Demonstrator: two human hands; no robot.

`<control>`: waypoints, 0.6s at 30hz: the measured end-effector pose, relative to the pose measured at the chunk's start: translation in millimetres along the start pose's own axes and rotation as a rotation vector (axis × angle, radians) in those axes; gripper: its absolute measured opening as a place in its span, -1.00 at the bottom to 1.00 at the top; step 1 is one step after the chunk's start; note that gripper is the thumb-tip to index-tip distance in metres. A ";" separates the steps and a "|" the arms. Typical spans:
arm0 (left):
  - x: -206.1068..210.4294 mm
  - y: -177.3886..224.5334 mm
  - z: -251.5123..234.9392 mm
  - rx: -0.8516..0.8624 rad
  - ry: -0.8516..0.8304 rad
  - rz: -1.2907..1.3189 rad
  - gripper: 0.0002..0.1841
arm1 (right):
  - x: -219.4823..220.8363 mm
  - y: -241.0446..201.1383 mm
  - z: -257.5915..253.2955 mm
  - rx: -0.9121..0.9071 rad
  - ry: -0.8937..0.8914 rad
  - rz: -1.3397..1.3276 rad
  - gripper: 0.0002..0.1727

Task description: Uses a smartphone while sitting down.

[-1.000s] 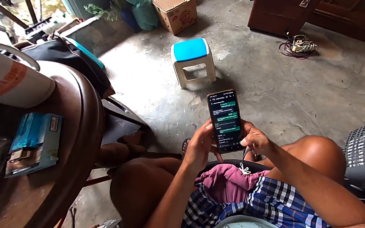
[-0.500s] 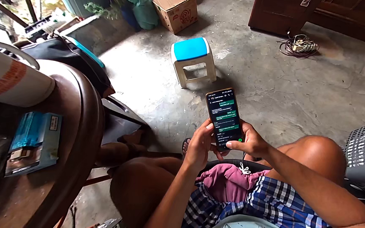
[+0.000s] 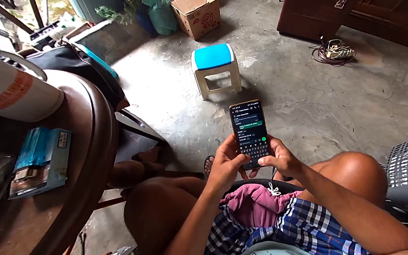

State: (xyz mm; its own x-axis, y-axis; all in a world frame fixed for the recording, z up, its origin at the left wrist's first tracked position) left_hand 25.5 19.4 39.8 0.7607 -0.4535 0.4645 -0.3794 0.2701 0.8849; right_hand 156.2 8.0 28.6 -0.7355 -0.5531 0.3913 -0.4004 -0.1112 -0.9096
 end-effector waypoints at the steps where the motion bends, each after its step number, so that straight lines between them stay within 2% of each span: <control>1: -0.4 -0.4 -0.1 -0.002 0.012 -0.010 -0.52 | -0.1 0.2 0.3 0.003 0.004 0.005 -0.45; 10: -2.2 -1.8 -0.2 0.000 0.054 -0.053 -0.57 | -0.9 2.2 0.7 0.017 0.016 0.004 -0.52; 18: -1.9 -2.0 -0.6 0.017 0.054 -0.059 -0.59 | 1.0 1.3 1.1 0.020 0.023 0.013 -0.49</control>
State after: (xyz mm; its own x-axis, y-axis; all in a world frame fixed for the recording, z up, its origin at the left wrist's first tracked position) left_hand 25.1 20.2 37.1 0.8091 -0.4218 0.4093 -0.3414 0.2295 0.9115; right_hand 155.6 6.4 27.6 -0.7530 -0.5359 0.3819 -0.3795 -0.1204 -0.9173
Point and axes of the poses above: each hand's wrist, its own z-axis away from the middle knuckle, its own x-axis out of the palm, y = z × x, the point moved 8 cm from there along -z, towards the middle knuckle, and after that the axes turned 6 degrees about -y, right-handed, at the moved point
